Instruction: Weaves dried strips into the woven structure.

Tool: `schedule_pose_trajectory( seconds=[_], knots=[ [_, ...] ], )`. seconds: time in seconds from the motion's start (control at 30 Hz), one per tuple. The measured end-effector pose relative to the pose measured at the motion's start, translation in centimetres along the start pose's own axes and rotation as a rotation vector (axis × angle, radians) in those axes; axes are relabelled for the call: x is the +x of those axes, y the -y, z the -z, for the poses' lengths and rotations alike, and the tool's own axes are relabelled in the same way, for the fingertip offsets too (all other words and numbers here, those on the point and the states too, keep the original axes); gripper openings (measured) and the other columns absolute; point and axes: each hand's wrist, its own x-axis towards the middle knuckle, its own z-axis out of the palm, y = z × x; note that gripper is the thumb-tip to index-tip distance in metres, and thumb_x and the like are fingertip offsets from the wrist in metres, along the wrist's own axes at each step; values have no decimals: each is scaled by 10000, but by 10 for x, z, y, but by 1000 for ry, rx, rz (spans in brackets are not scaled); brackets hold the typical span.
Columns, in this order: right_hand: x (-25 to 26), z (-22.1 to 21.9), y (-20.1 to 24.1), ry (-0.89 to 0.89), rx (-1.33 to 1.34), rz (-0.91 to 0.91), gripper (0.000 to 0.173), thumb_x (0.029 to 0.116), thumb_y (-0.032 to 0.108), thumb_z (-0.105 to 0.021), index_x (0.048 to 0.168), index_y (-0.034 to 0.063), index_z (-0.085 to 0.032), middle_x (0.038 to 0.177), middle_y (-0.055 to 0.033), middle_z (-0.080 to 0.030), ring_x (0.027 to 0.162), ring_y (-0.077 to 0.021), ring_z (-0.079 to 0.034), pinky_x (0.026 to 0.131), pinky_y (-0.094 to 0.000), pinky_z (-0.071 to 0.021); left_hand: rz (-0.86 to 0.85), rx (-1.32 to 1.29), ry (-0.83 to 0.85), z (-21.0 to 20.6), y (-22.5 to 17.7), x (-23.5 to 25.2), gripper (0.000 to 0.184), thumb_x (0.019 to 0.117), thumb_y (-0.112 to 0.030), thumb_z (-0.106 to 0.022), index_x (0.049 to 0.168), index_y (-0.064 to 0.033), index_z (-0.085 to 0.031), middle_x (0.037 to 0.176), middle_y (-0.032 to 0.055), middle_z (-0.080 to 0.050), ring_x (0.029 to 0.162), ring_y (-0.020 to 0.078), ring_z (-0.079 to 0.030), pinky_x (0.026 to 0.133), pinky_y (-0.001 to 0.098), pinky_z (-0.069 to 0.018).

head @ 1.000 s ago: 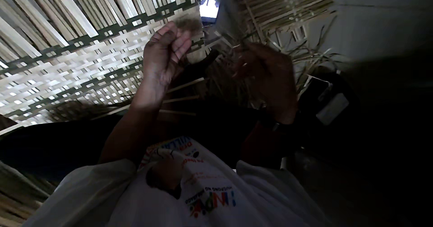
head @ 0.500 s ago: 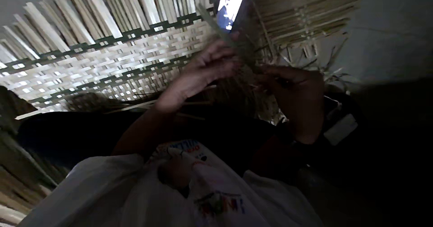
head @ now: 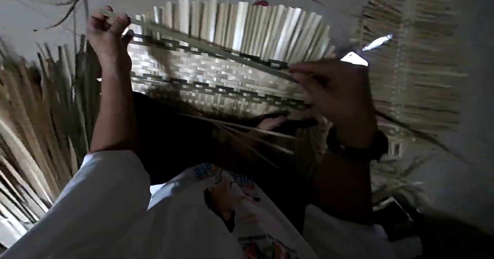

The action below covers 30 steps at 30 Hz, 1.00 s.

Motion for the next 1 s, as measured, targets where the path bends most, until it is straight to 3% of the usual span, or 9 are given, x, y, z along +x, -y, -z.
schedule_pose_trajectory(
  seconds=[0.1,0.27,0.37,0.47,0.57,0.67,0.77,0.9,1.0],
  knots=[
    [61,-39,2,-4,-24,1,247,1043,138,-571,1185,37,-746,1145,-206,-707,997,-311,-693,921,-477,-543,-24,282,-75,32,20,33,438,875,-182,-793,1183,37,-572,1015,47,-662,897,75,-657,834,262,-558],
    [101,-82,-22,54,-193,-110,293,1071,159,-516,1243,33,-717,1232,-231,-680,1145,-399,-653,1003,-568,-494,141,587,69,37,42,58,559,950,-322,-720,1338,52,-571,1269,217,-639,1159,263,-632,1032,430,-489],
    [105,-92,-38,47,-198,-72,294,1071,157,-519,1238,6,-709,1207,-242,-685,1130,-396,-657,1011,-548,-497,191,604,95,39,46,64,507,949,-252,-711,1349,28,-576,1279,203,-648,1157,253,-643,1034,426,-493],
    [108,-97,-47,54,-192,-53,298,1070,153,-525,1228,-30,-699,1183,-273,-677,1094,-418,-658,992,-556,-498,216,437,37,47,43,64,327,1013,-175,-599,1272,23,-623,1180,143,-665,1012,145,-644,927,328,-521],
    [108,-99,-52,57,-178,-54,298,1068,161,-531,1231,-22,-701,1169,-266,-677,1068,-401,-660,972,-540,-507,207,301,-42,53,46,69,336,1075,-212,-504,1276,35,-608,1115,109,-665,923,97,-629,857,258,-515],
    [109,-102,-56,54,-163,-60,299,1070,155,-529,1238,-27,-697,1177,-271,-675,1076,-408,-659,981,-540,-503,192,415,48,48,42,65,370,1040,-293,-590,1240,11,-654,1132,123,-681,985,132,-646,915,323,-520],
    [108,-104,-61,47,-156,-82,314,1078,171,-518,1261,-22,-684,1215,-269,-666,1090,-393,-660,984,-531,-503,151,540,64,42,40,65,315,970,-257,-678,1170,-13,-686,1110,112,-697,1010,147,-665,946,355,-525],
    [107,-104,-71,51,-110,-103,307,1065,173,-542,1263,-13,-685,1226,-264,-656,1095,-382,-655,993,-520,-503,116,638,106,39,42,66,328,981,-263,-669,1184,-6,-684,1137,141,-695,1045,175,-662,978,372,-509],
    [97,-106,-84,-53,-134,15,298,1057,159,-535,1209,-34,-703,1169,-259,-673,1056,-359,-669,963,-468,-533,149,728,132,37,40,62,376,998,-306,-639,1229,-11,-671,1194,174,-683,1102,225,-656,1013,427,-493]
  ],
)
